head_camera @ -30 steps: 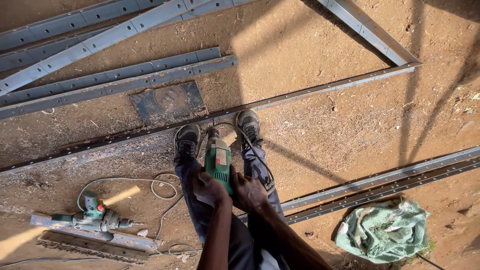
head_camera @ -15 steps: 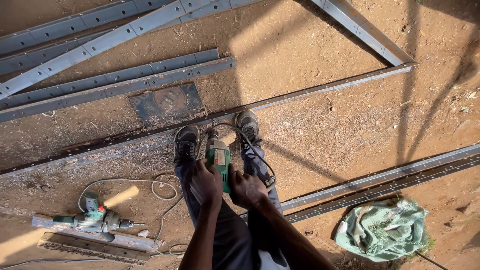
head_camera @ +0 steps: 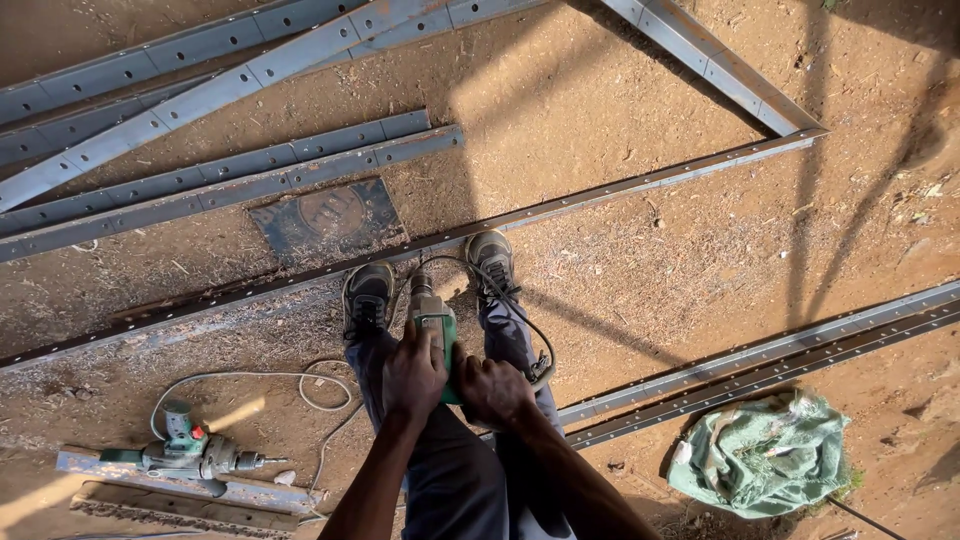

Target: Using a handheld power drill to create holes in metal strips on a fabrication floor.

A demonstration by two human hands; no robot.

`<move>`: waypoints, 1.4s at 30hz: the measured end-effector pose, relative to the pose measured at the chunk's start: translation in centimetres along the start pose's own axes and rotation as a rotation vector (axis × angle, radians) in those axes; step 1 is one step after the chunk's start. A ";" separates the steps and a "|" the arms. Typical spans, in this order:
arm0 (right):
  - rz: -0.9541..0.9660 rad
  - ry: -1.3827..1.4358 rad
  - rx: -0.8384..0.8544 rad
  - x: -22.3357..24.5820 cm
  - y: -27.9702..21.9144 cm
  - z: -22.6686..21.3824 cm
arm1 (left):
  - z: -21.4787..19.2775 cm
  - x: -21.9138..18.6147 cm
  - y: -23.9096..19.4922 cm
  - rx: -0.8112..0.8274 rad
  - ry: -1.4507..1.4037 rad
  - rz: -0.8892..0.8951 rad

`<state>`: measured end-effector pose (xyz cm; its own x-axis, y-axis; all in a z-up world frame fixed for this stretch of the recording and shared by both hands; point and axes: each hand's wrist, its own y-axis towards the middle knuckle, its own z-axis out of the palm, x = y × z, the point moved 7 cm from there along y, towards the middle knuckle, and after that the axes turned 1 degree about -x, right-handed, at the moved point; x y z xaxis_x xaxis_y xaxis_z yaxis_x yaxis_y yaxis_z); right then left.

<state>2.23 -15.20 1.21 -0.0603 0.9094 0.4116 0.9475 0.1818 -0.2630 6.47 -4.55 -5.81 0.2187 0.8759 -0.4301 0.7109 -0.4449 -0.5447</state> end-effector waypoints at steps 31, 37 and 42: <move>0.099 0.156 0.057 -0.1 -0.4 0.0 | -1.5 -1.5 0.6 0.029 0.032 0.063; 0.124 0.225 0.069 -0.4 0.1 -1.1 | -1.0 -1.5 0.9 0.068 0.041 0.056; 0.133 0.226 0.075 -0.3 0.6 -1.6 | -1.1 -1.5 1.0 0.074 0.063 0.057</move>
<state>3.30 -15.93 2.35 0.1424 0.8221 0.5513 0.9159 0.1017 -0.3882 7.60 -6.07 -4.92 0.3003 0.8579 -0.4169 0.6457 -0.5046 -0.5732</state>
